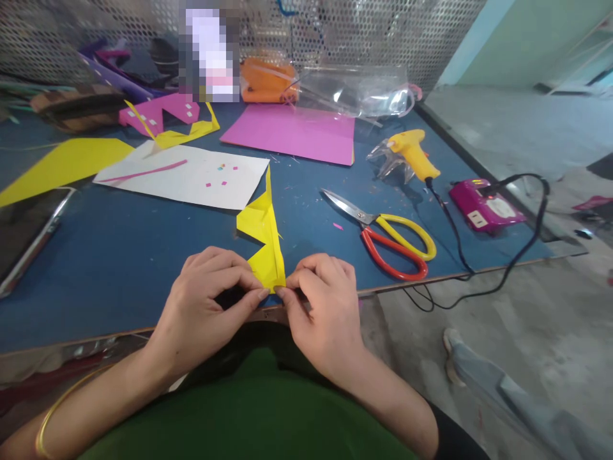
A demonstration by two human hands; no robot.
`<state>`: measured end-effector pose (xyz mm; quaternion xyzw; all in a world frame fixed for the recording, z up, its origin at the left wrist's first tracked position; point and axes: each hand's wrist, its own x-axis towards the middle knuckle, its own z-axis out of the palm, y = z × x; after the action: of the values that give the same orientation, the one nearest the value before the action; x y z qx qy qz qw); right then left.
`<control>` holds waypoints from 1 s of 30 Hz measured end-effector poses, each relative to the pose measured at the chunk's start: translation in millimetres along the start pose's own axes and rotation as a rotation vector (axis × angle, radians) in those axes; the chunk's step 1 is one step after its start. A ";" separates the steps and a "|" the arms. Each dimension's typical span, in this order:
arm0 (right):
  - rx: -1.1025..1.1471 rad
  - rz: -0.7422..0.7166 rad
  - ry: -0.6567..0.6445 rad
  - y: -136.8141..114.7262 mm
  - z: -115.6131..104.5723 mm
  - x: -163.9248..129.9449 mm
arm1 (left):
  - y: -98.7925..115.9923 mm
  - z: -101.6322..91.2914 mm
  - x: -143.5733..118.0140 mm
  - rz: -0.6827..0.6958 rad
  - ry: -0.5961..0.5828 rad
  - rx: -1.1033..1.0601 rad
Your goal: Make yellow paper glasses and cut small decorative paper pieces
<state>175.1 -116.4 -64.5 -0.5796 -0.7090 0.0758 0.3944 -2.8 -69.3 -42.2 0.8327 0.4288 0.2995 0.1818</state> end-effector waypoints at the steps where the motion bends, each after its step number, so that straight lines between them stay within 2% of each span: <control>1: 0.003 -0.003 0.003 0.3 0.1 0.0 | 0.1 -0.1 0.3 0.001 0.008 -0.002; 10: 0.020 -0.035 0.017 3.4 -0.6 -0.2 | 0.1 0.2 -2.4 0.017 0.011 0.034; 20: -0.023 0.031 0.027 -4.8 7.7 -2.2 | -2.2 0.8 -2.4 0.029 0.040 0.103; 30: -0.043 0.046 0.015 -5.4 9.1 -1.6 | -1.8 -0.4 -2.0 0.029 0.001 0.103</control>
<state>165.1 -116.3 -68.3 -0.6047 -0.6940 0.0651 0.3853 -5.0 -69.9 -43.6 0.8469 0.4318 0.2799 0.1341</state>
